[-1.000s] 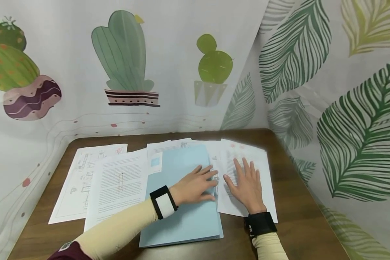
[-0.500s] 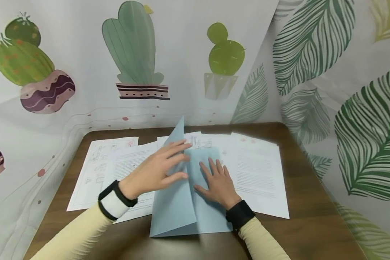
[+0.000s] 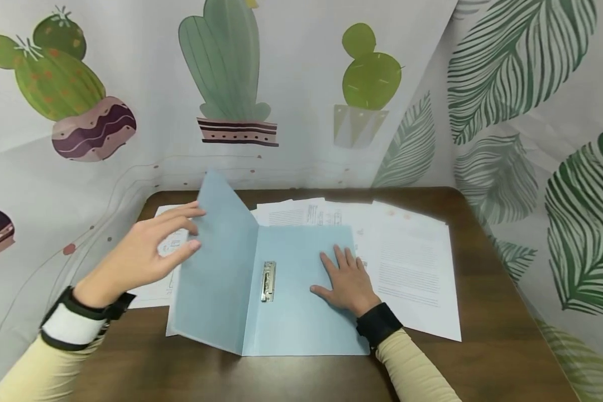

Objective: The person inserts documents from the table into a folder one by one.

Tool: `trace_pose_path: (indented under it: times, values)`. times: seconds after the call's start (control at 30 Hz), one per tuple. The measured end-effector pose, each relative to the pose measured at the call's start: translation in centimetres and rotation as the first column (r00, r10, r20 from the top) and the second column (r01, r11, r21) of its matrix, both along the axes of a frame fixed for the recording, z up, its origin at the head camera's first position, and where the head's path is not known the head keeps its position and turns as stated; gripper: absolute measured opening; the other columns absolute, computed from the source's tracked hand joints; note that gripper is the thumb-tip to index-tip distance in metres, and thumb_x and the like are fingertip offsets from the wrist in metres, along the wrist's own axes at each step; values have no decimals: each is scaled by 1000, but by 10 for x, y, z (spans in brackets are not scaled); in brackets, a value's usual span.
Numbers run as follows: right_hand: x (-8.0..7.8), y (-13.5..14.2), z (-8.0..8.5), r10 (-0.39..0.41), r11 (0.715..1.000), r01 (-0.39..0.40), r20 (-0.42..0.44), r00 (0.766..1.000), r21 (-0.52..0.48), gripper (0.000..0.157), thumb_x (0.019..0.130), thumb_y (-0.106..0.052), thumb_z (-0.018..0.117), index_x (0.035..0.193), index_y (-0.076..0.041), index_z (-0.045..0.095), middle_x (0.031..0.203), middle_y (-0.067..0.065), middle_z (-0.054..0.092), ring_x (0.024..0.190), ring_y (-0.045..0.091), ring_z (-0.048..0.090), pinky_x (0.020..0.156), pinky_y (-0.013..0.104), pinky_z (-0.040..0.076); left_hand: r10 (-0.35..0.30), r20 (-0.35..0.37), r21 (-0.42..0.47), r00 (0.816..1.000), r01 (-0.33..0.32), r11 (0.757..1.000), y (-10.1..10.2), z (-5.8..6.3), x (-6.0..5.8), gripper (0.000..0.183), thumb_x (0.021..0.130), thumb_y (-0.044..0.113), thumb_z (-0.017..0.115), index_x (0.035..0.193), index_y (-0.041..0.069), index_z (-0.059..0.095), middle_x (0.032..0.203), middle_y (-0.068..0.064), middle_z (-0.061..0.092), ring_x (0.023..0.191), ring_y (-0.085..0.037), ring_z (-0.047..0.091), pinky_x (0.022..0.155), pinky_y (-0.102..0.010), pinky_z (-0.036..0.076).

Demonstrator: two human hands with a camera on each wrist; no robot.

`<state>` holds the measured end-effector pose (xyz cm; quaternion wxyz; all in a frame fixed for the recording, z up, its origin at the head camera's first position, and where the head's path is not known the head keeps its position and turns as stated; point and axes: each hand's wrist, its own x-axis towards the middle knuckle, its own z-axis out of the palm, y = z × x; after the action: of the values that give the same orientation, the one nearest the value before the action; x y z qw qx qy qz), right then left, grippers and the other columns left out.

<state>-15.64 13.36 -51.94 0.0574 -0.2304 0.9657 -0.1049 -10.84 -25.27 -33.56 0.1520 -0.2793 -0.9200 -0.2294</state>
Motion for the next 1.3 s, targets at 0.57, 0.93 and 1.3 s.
trace_pose_path:
  times: [0.57, 0.93, 1.3]
  values:
    - [-12, 6, 9, -6, 1000, 5, 60, 998, 1, 90, 90, -65, 67, 159, -14, 40, 166, 23, 25, 152, 49, 20, 115, 71, 22, 298, 304, -308, 905, -203, 929, -79, -99, 24, 54, 91, 42, 77, 133, 10, 66, 147, -32, 49, 138, -57, 39, 103, -82, 22]
    - [-11, 7, 4, -5, 1000, 5, 56, 998, -4, 90, 89, -65, 68, 159, -15, 41, 166, 23, 26, 151, 49, 21, 114, 71, 23, 269, 456, -255, 849, -165, 953, -14, -159, 26, 84, 87, 41, 81, 152, 0, 46, 158, -39, 27, 145, -56, 29, 111, -68, 31]
    - [-12, 8, 4, -6, 1000, 7, 62, 998, -17, 90, 90, -65, 67, 159, -15, 40, 166, 23, 25, 152, 49, 20, 115, 70, 23, 312, 427, -258, 849, -217, 942, 70, -189, 28, 111, 83, 75, 68, 157, -2, 37, 164, -36, 13, 152, -53, 8, 115, -74, 13]
